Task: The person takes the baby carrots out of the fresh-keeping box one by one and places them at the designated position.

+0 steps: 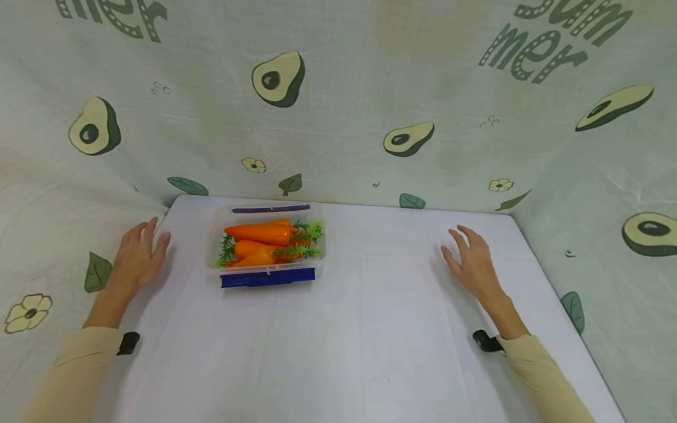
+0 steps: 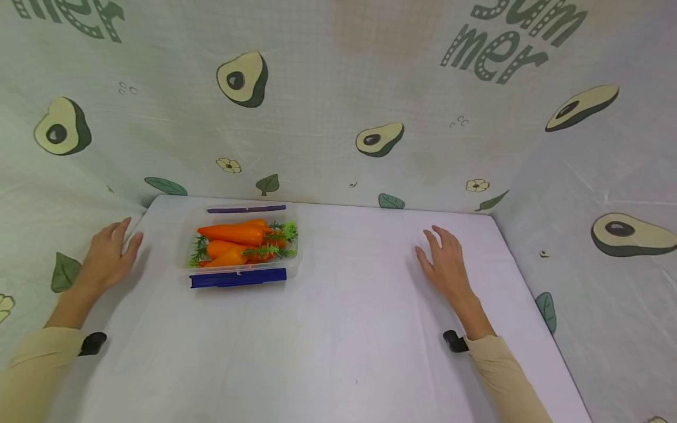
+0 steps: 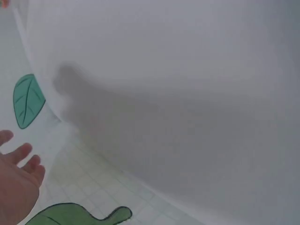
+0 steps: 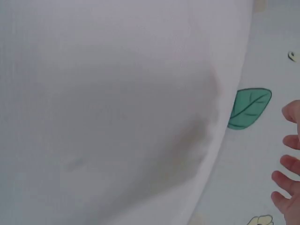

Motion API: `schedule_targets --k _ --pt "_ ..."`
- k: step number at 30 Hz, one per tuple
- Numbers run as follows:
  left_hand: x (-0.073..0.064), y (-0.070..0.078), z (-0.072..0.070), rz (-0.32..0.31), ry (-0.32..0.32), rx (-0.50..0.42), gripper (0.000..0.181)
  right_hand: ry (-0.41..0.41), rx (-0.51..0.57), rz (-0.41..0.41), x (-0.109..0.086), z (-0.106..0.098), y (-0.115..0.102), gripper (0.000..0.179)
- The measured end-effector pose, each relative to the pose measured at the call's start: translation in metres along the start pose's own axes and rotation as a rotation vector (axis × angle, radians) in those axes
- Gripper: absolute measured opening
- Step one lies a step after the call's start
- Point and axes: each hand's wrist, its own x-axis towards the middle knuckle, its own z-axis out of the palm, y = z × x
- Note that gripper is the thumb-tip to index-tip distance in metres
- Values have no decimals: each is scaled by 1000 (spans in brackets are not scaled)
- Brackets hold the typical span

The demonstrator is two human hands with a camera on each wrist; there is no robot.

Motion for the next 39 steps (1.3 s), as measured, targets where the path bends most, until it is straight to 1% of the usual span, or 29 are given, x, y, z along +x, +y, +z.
schedule_targets --k 2,5,8,11,16,20,26,34,39 --pt "0 3 -1 -39 22 -28 62 55 24 -25 3 3 -2 41" --pt "-1 7 -2 -75 60 -70 60 83 70 -22 7 7 -7 38" --pt "-2 12 -2 -67 129 -124 54 85 120 9 11 11 -13 38" --pt "-3 17 -1 -72 156 -169 51 78 169 49 14 15 -19 39" --pt "-5 22 -3 -119 137 -206 52 49 238 103 19 21 -32 39" --pt "-8 26 -2 -134 144 -235 52 26 284 144 23 26 -42 38" --pt "-12 36 -2 -188 123 -277 55 13 361 174 28 33 -54 38" --pt "-15 48 3 -182 129 -331 53 -7 426 202 36 45 -72 41" --pt "-20 57 3 -194 120 -350 53 -20 484 223 43 53 -85 42"
